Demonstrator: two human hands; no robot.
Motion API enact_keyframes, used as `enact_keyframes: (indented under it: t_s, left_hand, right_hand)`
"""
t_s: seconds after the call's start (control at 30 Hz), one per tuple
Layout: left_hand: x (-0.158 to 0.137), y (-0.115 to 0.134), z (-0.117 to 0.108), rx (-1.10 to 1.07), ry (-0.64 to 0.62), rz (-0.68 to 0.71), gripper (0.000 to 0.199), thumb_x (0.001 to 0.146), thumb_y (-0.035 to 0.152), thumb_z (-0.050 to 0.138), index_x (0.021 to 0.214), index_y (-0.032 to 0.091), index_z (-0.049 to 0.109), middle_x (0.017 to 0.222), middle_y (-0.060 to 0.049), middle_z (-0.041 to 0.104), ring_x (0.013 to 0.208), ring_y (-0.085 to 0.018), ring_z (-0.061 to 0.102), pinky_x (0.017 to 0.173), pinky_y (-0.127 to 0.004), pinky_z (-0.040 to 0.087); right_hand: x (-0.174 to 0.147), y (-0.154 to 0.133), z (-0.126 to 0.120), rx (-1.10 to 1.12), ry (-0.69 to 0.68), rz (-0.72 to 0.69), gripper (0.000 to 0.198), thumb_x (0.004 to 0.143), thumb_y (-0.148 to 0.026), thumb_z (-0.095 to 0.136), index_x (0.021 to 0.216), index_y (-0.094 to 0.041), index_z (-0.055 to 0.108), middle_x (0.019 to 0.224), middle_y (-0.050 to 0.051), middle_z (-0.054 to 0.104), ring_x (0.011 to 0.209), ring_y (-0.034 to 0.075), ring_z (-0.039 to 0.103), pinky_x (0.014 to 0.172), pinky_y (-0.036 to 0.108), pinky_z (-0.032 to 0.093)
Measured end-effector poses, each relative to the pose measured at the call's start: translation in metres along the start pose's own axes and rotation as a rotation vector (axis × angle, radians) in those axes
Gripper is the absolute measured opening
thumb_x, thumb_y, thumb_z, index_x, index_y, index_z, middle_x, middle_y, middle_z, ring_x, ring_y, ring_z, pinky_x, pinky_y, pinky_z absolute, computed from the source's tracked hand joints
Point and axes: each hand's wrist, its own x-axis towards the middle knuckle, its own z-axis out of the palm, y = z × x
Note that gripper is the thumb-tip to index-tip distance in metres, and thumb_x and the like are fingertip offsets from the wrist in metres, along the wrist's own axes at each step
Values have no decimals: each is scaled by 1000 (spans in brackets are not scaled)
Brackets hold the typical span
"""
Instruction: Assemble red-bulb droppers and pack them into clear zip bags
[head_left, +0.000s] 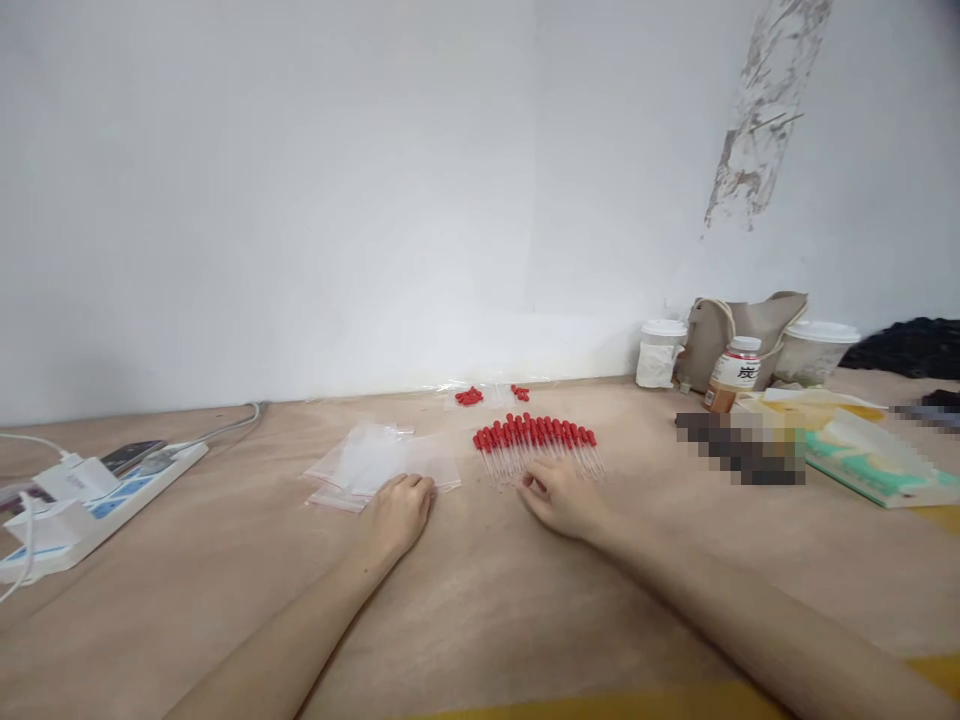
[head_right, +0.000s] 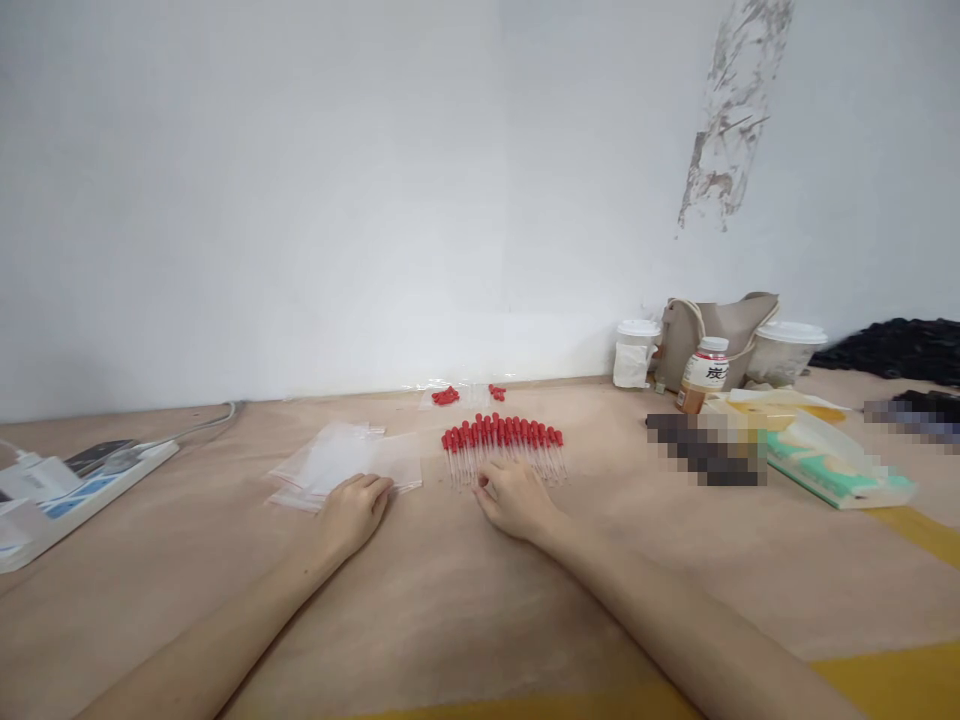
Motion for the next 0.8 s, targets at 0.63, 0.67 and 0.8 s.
enact_keyframes:
  t_s: [0.63, 0.67, 0.8]
  left_hand:
    - [-24, 2, -30, -363, -360, 452, 42, 90, 40, 32, 131, 33, 30, 140, -1, 24, 129, -22, 16, 104, -43, 13]
    - [-29, 11, -27, -373, -391, 427, 43, 91, 40, 28, 132, 32, 25, 141, -1, 20, 129, -21, 16, 104, -42, 13]
    - [-47, 53, -21, -390, -370, 234, 51, 90, 46, 25, 136, 26, 17, 142, -6, 11, 129, -25, 13, 103, -43, 18]
  right_hand:
    - [-30, -5, -3, 216, -101, -223, 15, 78, -22, 49, 87, -21, 62, 77, 1, 59, 77, 13, 51, 72, 26, 37]
    - [-29, -6, -4, 238, -119, -254, 17, 78, -23, 50, 91, -21, 62, 82, 2, 59, 80, 13, 50, 73, 26, 38]
    - [-29, -7, -7, 285, -160, -312, 23, 78, -24, 51, 98, -21, 61, 93, 4, 58, 87, 14, 49, 78, 28, 39]
